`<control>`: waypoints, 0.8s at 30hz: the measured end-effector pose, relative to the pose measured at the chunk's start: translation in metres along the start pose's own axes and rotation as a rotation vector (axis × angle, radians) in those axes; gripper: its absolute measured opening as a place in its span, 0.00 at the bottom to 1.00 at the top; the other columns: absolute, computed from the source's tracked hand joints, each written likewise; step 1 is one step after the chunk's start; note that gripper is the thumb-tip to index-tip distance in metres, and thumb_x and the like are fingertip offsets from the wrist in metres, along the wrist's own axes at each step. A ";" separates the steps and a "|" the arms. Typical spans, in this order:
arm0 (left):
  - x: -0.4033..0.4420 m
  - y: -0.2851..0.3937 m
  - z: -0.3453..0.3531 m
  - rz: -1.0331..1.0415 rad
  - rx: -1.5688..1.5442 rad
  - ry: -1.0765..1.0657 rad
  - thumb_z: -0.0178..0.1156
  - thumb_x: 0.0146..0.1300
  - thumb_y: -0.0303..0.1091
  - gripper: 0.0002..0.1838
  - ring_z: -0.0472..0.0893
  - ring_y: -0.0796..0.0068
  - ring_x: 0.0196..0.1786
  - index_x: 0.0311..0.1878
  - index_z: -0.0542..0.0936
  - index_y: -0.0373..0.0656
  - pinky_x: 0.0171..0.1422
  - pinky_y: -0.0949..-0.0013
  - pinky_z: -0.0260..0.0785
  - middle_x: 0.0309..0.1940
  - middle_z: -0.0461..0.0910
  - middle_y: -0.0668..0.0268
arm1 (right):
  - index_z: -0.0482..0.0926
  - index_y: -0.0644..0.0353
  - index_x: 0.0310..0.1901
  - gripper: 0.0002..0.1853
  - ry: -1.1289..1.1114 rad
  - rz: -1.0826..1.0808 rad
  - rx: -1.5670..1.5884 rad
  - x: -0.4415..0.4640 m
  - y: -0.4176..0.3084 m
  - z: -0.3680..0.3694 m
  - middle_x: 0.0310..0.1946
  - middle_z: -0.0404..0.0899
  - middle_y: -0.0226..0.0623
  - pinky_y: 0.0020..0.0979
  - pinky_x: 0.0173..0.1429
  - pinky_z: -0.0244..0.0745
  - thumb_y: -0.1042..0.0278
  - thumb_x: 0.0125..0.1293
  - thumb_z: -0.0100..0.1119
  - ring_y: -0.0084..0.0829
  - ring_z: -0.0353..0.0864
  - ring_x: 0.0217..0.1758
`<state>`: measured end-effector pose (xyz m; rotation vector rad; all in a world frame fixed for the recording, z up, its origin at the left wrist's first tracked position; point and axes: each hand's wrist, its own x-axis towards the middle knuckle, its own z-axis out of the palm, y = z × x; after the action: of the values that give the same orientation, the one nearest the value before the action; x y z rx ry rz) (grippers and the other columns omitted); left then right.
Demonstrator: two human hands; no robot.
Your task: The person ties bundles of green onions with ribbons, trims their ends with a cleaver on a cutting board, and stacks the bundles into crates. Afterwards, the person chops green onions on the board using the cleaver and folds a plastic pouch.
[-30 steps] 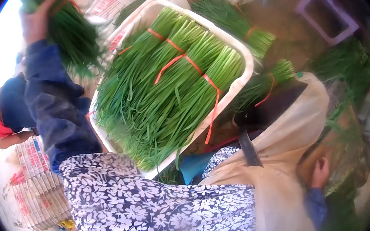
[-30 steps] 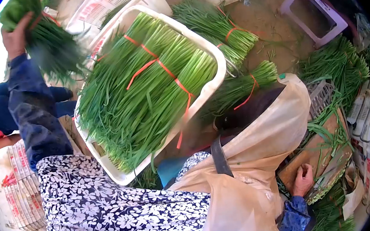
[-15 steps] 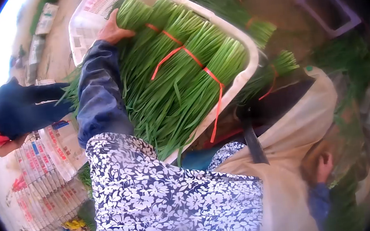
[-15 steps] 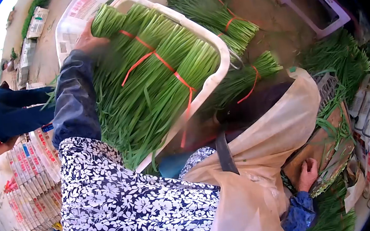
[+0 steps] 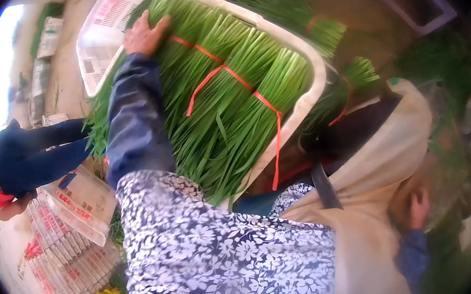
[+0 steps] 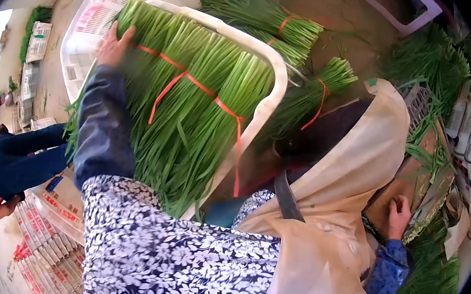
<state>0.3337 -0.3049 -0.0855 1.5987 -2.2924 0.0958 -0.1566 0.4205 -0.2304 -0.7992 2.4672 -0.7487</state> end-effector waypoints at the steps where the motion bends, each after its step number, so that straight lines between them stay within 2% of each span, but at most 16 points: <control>1: -0.001 0.003 -0.016 0.139 0.162 0.160 0.62 0.55 0.66 0.40 0.73 0.50 0.62 0.65 0.73 0.48 0.66 0.54 0.62 0.57 0.77 0.53 | 0.75 0.65 0.48 0.09 0.001 -0.006 0.006 0.010 -0.005 -0.005 0.39 0.78 0.34 0.26 0.51 0.73 0.77 0.67 0.57 0.25 0.76 0.43; 2: -0.010 0.003 -0.027 0.272 0.327 0.314 0.63 0.57 0.62 0.38 0.73 0.51 0.62 0.63 0.74 0.46 0.66 0.53 0.62 0.57 0.77 0.54 | 0.75 0.65 0.49 0.10 0.159 -0.117 -0.235 0.023 -0.017 -0.022 0.41 0.78 0.35 0.26 0.53 0.72 0.76 0.67 0.57 0.26 0.76 0.46; 3: -0.028 0.007 -0.033 0.267 0.329 0.308 0.63 0.57 0.62 0.38 0.73 0.51 0.62 0.63 0.74 0.46 0.66 0.53 0.62 0.57 0.77 0.54 | 0.75 0.66 0.51 0.11 0.265 -0.182 -0.225 0.035 -0.050 -0.035 0.44 0.78 0.36 0.27 0.54 0.72 0.76 0.68 0.56 0.27 0.76 0.48; 4: -0.046 0.016 -0.039 0.275 0.128 0.351 0.64 0.57 0.58 0.36 0.73 0.50 0.60 0.62 0.74 0.44 0.65 0.53 0.62 0.57 0.77 0.54 | 0.75 0.66 0.52 0.12 0.371 -0.247 -0.221 0.047 -0.083 -0.049 0.46 0.78 0.38 0.27 0.56 0.71 0.75 0.68 0.56 0.28 0.76 0.50; 5: -0.057 0.021 -0.045 0.280 -0.076 0.401 0.66 0.57 0.55 0.34 0.74 0.50 0.58 0.61 0.74 0.42 0.64 0.52 0.63 0.56 0.77 0.54 | 0.75 0.66 0.53 0.13 0.426 -0.277 0.042 0.060 -0.156 -0.047 0.49 0.78 0.39 0.28 0.57 0.71 0.75 0.69 0.55 0.29 0.76 0.51; 7: -0.079 0.017 -0.045 0.281 0.010 0.482 0.66 0.58 0.51 0.32 0.74 0.50 0.56 0.60 0.74 0.40 0.63 0.53 0.64 0.54 0.78 0.54 | 0.75 0.68 0.52 0.12 0.282 -0.404 0.117 0.075 -0.274 -0.040 0.50 0.78 0.41 0.30 0.57 0.71 0.78 0.68 0.54 0.31 0.76 0.52; 8: -0.081 0.012 -0.043 0.288 0.097 0.542 0.67 0.59 0.47 0.30 0.75 0.50 0.55 0.59 0.75 0.38 0.62 0.54 0.64 0.52 0.79 0.54 | 0.76 0.67 0.52 0.13 0.128 -0.603 0.097 0.085 -0.324 -0.033 0.49 0.78 0.42 0.31 0.55 0.72 0.80 0.66 0.53 0.32 0.77 0.50; 9: -0.074 0.000 -0.041 0.266 0.093 0.562 0.67 0.59 0.47 0.30 0.75 0.50 0.55 0.59 0.75 0.38 0.62 0.54 0.64 0.52 0.79 0.54 | 0.76 0.67 0.51 0.14 -0.034 -0.799 0.065 0.094 -0.369 -0.023 0.48 0.78 0.43 0.32 0.54 0.73 0.81 0.64 0.53 0.33 0.77 0.48; 11: -0.047 -0.036 -0.037 0.221 -0.016 0.478 0.63 0.62 0.48 0.28 0.74 0.50 0.56 0.58 0.74 0.38 0.63 0.54 0.64 0.51 0.79 0.54 | 0.76 0.67 0.49 0.16 -0.250 -0.958 0.106 0.108 -0.440 0.022 0.45 0.78 0.46 0.33 0.51 0.74 0.83 0.59 0.53 0.38 0.79 0.44; 12: -0.031 -0.041 -0.036 0.219 0.056 0.457 0.58 0.65 0.53 0.29 0.74 0.50 0.56 0.59 0.74 0.38 0.63 0.55 0.64 0.52 0.79 0.53 | 0.76 0.67 0.48 0.15 -0.289 -1.091 0.085 0.116 -0.471 0.047 0.43 0.78 0.46 0.34 0.49 0.75 0.83 0.58 0.53 0.42 0.79 0.43; 13: -0.014 -0.054 -0.018 0.200 0.050 0.456 0.58 0.65 0.53 0.29 0.74 0.50 0.56 0.59 0.74 0.38 0.63 0.55 0.64 0.52 0.79 0.53 | 0.76 0.66 0.46 0.14 -0.332 -1.222 0.063 0.124 -0.496 0.073 0.42 0.77 0.46 0.35 0.47 0.75 0.83 0.58 0.52 0.45 0.80 0.43; 15: 0.008 -0.084 0.021 0.110 0.077 0.244 0.52 0.67 0.60 0.33 0.75 0.50 0.56 0.60 0.74 0.40 0.62 0.55 0.65 0.52 0.79 0.53 | 0.76 0.66 0.43 0.12 -0.429 -1.267 0.112 0.135 -0.529 0.125 0.40 0.77 0.46 0.40 0.45 0.76 0.83 0.57 0.50 0.50 0.79 0.44; 16: 0.002 -0.082 0.024 0.094 0.071 0.233 0.52 0.67 0.60 0.33 0.75 0.50 0.56 0.60 0.74 0.40 0.62 0.55 0.65 0.52 0.79 0.53 | 0.76 0.66 0.42 0.11 -0.431 -1.297 0.126 0.139 -0.543 0.149 0.40 0.77 0.45 0.41 0.45 0.75 0.83 0.58 0.50 0.50 0.79 0.44; 19: -0.027 -0.039 0.011 -0.043 0.080 0.030 0.51 0.65 0.65 0.36 0.77 0.54 0.55 0.62 0.74 0.43 0.60 0.54 0.66 0.52 0.79 0.54 | 0.76 0.66 0.43 0.13 -0.447 -1.314 0.128 0.157 -0.557 0.199 0.43 0.78 0.49 0.40 0.50 0.75 0.83 0.55 0.51 0.51 0.79 0.46; 21: -0.037 -0.036 0.014 0.082 0.207 0.198 0.55 0.62 0.65 0.36 0.78 0.56 0.54 0.62 0.74 0.44 0.58 0.55 0.66 0.51 0.80 0.56 | 0.76 0.66 0.43 0.12 -0.473 -1.287 0.079 0.167 -0.559 0.221 0.43 0.78 0.48 0.40 0.50 0.75 0.82 0.56 0.53 0.50 0.79 0.46; 24: -0.049 -0.021 0.007 0.143 0.262 0.252 0.60 0.59 0.63 0.37 0.78 0.57 0.54 0.62 0.73 0.44 0.57 0.55 0.67 0.52 0.80 0.56 | 0.77 0.63 0.43 0.11 -0.438 -1.260 -0.002 0.166 -0.559 0.236 0.41 0.78 0.45 0.41 0.47 0.75 0.77 0.57 0.57 0.49 0.79 0.44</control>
<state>0.3668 -0.2703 -0.1102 1.4399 -2.2616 0.6191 0.0716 -0.1527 -0.1077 -2.2514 1.3657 -0.7884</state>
